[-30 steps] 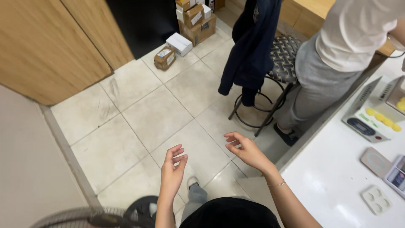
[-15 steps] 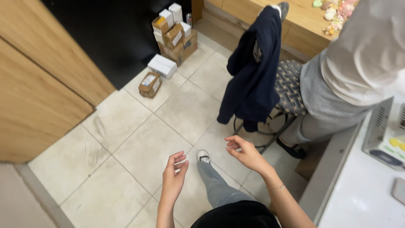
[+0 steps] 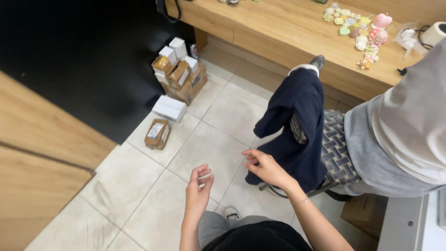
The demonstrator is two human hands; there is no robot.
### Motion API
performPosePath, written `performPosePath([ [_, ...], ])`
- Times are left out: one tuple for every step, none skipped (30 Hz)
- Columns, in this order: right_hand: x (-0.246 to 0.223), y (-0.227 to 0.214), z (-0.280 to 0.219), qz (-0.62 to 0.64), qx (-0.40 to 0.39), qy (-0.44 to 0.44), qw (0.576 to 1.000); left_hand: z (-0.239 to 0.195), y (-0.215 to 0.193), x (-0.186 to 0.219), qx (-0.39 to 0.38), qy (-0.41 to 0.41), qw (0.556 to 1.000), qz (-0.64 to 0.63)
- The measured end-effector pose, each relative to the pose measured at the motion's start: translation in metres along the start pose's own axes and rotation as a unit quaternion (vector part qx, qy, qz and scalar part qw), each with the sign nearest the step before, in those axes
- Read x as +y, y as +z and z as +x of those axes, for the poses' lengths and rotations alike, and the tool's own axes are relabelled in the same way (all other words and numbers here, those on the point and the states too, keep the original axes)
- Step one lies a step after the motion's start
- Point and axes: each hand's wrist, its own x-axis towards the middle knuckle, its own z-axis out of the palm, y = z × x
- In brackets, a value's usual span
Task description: Placing small gift boxes on a display shelf.
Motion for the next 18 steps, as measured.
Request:
performPosePath([
  [0.004, -0.002, 0.012, 0.019, 0.006, -0.005, 1.0, 0.015, 0.001, 0.0, -0.016, -0.011, 1.0, 0.005],
  [0.008, -0.003, 0.024, 0.037, 0.012, -0.01, 0.999, 0.029, 0.002, 0.001, -0.031, -0.023, 0.999, 0.011],
  [0.009, -0.003, 0.034, 0.04, 0.021, -0.003, 0.999, 0.045, 0.001, 0.0, -0.042, -0.022, 0.999, 0.015],
  [0.009, -0.004, 0.045, 0.021, 0.021, 0.017, 0.999, 0.062, 0.0, -0.001, -0.05, -0.029, 0.998, 0.019],
  [0.009, -0.005, 0.057, 0.002, 0.022, 0.036, 0.999, 0.08, -0.001, 0.0, -0.06, -0.033, 0.997, 0.024],
  [0.01, -0.005, 0.071, 0.006, 0.034, 0.041, 0.999, 0.102, -0.003, -0.005, -0.072, -0.03, 0.997, 0.028],
  [0.012, -0.006, 0.085, 0.001, 0.047, 0.038, 0.998, 0.125, -0.004, -0.009, -0.083, -0.019, 0.996, 0.024],
  [0.014, -0.007, 0.098, -0.003, 0.061, 0.035, 0.998, 0.147, -0.005, -0.014, -0.095, -0.009, 0.995, 0.021],
  [0.014, -0.007, 0.111, -0.001, 0.072, 0.043, 0.996, 0.168, -0.008, -0.004, -0.109, -0.008, 0.994, 0.024],
  [0.013, -0.008, 0.123, 0.013, 0.084, 0.054, 0.995, 0.188, -0.012, 0.006, -0.123, -0.007, 0.992, 0.027],
  [0.01, -0.009, 0.141, 0.027, 0.095, 0.06, 0.993, 0.212, -0.016, 0.018, -0.134, -0.003, 0.991, 0.031],
  [0.005, -0.009, 0.157, 0.031, 0.105, 0.064, 0.992, 0.233, -0.02, 0.027, -0.144, 0.001, 0.989, 0.035],
  [-0.002, -0.011, 0.175, 0.015, 0.122, 0.112, 0.986, 0.254, -0.024, 0.037, -0.157, 0.011, 0.987, 0.045],
  [-0.009, -0.013, 0.191, 0.0, 0.139, 0.159, 0.977, 0.275, -0.028, 0.047, -0.17, 0.022, 0.984, 0.055],
  [-0.016, -0.013, 0.205, 0.002, 0.145, 0.166, 0.975, 0.296, -0.032, 0.053, -0.179, 0.021, 0.982, 0.057],
  [-0.022, -0.013, 0.218, -0.001, 0.159, 0.152, 0.976, 0.316, -0.035, 0.059, -0.189, 0.033, 0.98, 0.048],
  [-0.028, -0.012, 0.231, -0.004, 0.175, 0.137, 0.975, 0.337, -0.038, 0.065, -0.201, 0.046, 0.978, 0.04],
  [-0.037, -0.013, 0.242, 0.0, 0.183, 0.144, 0.973, 0.352, -0.04, 0.068, -0.212, 0.047, 0.975, 0.044],
])
